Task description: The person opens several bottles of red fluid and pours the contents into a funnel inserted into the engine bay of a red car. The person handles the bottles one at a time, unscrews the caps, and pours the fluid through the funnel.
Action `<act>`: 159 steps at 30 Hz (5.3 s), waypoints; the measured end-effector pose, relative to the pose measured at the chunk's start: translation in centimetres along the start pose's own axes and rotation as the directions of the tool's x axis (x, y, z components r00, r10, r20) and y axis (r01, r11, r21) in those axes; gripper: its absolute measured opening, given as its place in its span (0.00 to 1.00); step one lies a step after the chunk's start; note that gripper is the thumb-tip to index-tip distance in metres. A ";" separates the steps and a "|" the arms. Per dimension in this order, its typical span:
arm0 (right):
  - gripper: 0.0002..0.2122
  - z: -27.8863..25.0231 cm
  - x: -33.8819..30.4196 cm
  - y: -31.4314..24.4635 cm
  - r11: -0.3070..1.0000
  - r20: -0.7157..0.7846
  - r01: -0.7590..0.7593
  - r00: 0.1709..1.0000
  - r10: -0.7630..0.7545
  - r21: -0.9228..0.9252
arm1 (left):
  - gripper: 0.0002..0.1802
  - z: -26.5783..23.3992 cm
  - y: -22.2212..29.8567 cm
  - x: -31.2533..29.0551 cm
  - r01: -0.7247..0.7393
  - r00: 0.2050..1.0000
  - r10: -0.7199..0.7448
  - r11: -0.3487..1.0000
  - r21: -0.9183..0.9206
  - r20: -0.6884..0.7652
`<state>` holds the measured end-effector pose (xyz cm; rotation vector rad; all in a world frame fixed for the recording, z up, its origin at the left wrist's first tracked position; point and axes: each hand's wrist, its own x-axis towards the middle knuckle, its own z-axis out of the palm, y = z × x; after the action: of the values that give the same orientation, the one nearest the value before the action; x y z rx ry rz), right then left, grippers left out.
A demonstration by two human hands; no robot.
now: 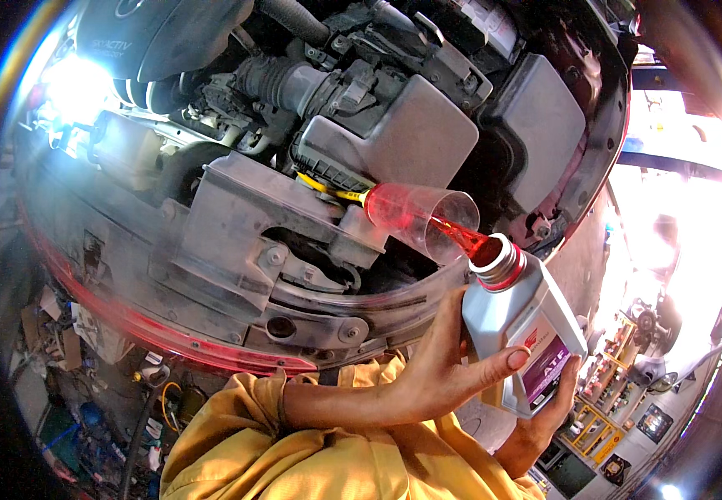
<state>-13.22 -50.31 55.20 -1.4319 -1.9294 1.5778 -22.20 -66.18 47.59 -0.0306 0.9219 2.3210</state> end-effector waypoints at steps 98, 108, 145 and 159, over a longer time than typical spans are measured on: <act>0.23 -2.1 0.5 0.5 0.995 -0.086 0.020 0.996 -0.011 0.102 | 0.50 0.3 0.2 0.0 0.050 0.999 -0.050 0.984 -0.173 0.000; 0.23 -1.4 0.0 -0.2 0.997 -0.069 0.042 0.997 -0.038 0.071 | 0.50 0.5 0.4 0.1 0.055 0.998 -0.052 0.981 -0.186 0.019; 0.20 0.3 0.0 -0.7 0.988 -0.005 0.067 0.998 -0.067 0.142 | 0.50 0.2 0.6 0.2 0.027 0.999 -0.035 0.966 -0.258 -0.026; 0.23 1.8 0.1 -0.3 0.967 0.085 -0.026 0.996 0.005 0.254 | 0.47 0.1 1.5 0.2 0.063 0.997 -0.070 0.981 -0.184 -0.031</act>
<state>-14.70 -51.24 54.79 -1.2963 -1.6855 1.8423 -23.19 -66.80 48.53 -0.1793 0.7119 2.3425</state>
